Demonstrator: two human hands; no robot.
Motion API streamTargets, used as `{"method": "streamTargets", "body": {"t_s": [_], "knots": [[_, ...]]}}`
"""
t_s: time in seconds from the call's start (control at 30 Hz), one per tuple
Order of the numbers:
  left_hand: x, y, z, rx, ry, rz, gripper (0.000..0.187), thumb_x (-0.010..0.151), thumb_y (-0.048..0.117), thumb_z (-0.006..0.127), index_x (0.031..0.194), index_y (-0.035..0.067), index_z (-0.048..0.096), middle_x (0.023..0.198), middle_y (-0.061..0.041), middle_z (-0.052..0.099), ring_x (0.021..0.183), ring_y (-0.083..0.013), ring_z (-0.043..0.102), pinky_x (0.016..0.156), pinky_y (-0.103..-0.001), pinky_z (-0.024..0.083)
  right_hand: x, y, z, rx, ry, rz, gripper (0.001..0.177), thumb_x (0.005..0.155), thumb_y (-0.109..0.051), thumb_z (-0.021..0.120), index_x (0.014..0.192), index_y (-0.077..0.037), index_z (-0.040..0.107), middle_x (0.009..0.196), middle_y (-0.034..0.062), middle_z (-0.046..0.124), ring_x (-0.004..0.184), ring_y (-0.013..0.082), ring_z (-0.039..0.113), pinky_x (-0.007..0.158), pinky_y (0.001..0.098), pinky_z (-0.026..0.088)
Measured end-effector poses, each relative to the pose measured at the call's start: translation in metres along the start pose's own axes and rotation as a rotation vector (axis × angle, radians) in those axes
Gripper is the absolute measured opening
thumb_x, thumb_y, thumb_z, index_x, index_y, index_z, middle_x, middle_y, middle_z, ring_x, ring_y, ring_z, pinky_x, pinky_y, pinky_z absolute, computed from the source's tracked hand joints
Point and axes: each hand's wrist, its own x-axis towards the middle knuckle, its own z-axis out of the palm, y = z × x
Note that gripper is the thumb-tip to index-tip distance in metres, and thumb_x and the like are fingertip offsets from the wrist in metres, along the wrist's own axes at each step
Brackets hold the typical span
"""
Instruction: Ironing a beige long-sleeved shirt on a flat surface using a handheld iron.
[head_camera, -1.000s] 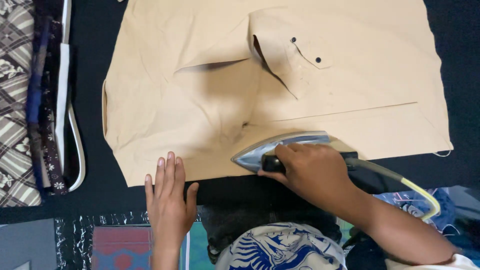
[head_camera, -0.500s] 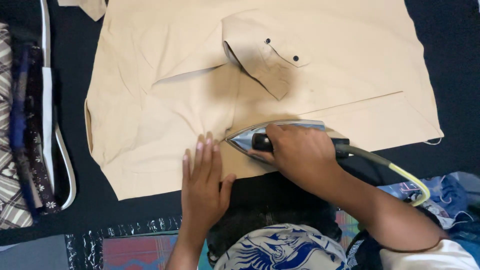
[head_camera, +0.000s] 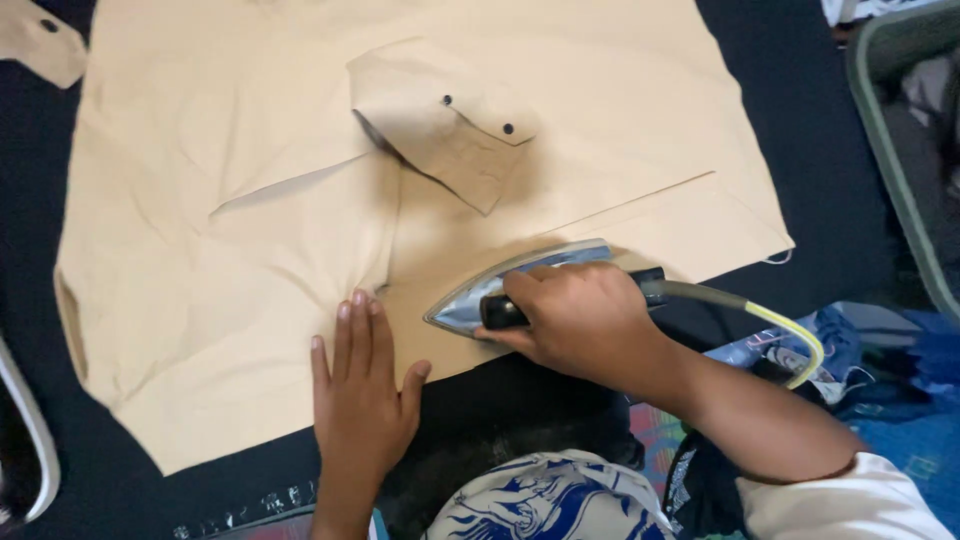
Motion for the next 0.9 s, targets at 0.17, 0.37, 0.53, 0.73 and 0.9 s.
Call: {"method": "streamTargets", "body": {"t_s": [0.17, 0.37, 0.53, 0.73, 0.9], "knots": [[0.002, 0.005, -0.002, 0.037, -0.047, -0.006, 0.079, 0.099, 0.048, 0.043, 0.157, -0.005, 0.032, 0.168, -0.022, 0.028, 0.157, -0.0358, 0.023, 0.119, -0.058, 0.022, -0.003, 0.018, 0.000, -0.007, 0.021, 0.190, 0.051, 0.090, -0.061, 0.073, 0.088, -0.009, 0.067, 0.072, 0.0065, 0.072, 0.045, 0.0276, 0.062, 0.043, 0.0402, 0.049], [0.023, 0.045, -0.003, -0.022, 0.015, 0.045, 0.082, 0.095, 0.046, 0.053, 0.154, -0.008, 0.032, 0.166, -0.030, 0.028, 0.154, -0.0449, 0.026, 0.117, -0.065, 0.025, -0.012, 0.028, -0.002, 0.046, 0.111, 0.050, 0.044, 0.091, -0.051, 0.076, 0.080, -0.009, 0.065, 0.064, 0.0055, 0.067, 0.037, 0.0225, 0.055, 0.038, 0.0356, 0.043], [0.049, 0.065, 0.027, -0.063, 0.017, 0.201, 0.087, 0.095, 0.055, 0.053, 0.155, -0.004, 0.033, 0.167, -0.021, 0.030, 0.156, -0.0334, 0.027, 0.121, -0.052, 0.025, -0.020, 0.052, 0.001, -0.090, 0.049, 0.268, 0.052, 0.090, -0.062, 0.072, 0.085, -0.010, 0.068, 0.067, 0.0022, 0.072, 0.038, 0.0207, 0.059, 0.037, 0.0346, 0.045], [0.050, 0.068, 0.024, -0.055, 0.037, 0.181, 0.085, 0.093, 0.056, 0.054, 0.156, 0.000, 0.037, 0.167, -0.015, 0.034, 0.155, -0.0288, 0.030, 0.121, -0.052, 0.025, -0.043, 0.102, -0.009, -0.230, 0.102, 0.551, 0.054, 0.086, -0.062, 0.075, 0.101, -0.011, 0.077, 0.072, 0.0055, 0.077, 0.040, 0.0195, 0.063, 0.040, 0.0295, 0.046], [0.051, 0.068, 0.023, -0.049, 0.018, 0.178, 0.085, 0.094, 0.056, 0.053, 0.156, 0.000, 0.036, 0.168, -0.015, 0.032, 0.156, -0.0288, 0.026, 0.121, -0.052, 0.024, -0.055, 0.135, -0.012, -0.330, 0.073, 0.761, 0.066, 0.092, -0.075, 0.068, 0.094, -0.010, 0.076, 0.066, 0.0079, 0.073, 0.043, 0.0236, 0.064, 0.044, 0.0324, 0.048]]}}
